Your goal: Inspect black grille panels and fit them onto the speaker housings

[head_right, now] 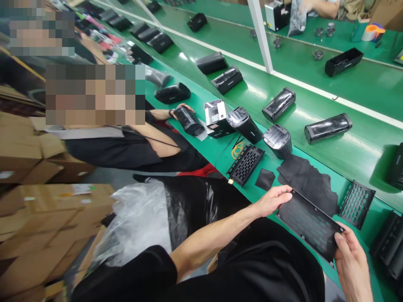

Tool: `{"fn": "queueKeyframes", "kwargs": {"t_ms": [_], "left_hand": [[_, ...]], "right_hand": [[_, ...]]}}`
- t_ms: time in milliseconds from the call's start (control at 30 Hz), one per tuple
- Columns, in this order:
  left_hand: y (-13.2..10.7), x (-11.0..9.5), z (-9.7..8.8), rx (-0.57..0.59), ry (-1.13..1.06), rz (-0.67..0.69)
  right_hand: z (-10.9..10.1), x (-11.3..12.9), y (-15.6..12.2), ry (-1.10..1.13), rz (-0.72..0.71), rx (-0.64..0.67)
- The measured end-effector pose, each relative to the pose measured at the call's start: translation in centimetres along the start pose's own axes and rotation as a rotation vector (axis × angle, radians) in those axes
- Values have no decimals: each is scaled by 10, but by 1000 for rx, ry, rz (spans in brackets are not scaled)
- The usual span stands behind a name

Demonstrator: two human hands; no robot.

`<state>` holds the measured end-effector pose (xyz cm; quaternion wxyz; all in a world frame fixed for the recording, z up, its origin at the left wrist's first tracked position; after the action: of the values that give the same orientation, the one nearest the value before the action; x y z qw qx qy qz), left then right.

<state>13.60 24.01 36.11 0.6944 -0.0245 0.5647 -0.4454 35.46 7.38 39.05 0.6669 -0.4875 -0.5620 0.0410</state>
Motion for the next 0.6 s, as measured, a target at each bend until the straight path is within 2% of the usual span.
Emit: {"fn": "queueKeyframes", "kwargs": {"t_ms": [267,367,433,500,600], "left_hand": [[5,3,-1,8,-27,20],[11,8,-3,11,-178,10],[15,12,-1,96,-382,-15],[18,14,6,246,-591,11],[24,12,26,434,-677,101]], "right_hand": [[-2,-6,7,66,14,20],[-4,-6,12,94,9,37],[-2,-3,15,133,10,26],[5,3,16,183,15,1],[18,16,13,230,3,-30]]}}
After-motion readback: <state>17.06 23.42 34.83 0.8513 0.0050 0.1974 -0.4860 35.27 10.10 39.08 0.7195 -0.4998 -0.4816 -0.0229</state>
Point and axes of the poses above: each hand's wrist, its own y-axis towards the middle knuckle, its own z-axis out of the palm, x = y × z, the point moved 1 cm from there along y, towards the middle knuckle, and after that the axes turned 9 degrees about -y, right-handed, at the moved point
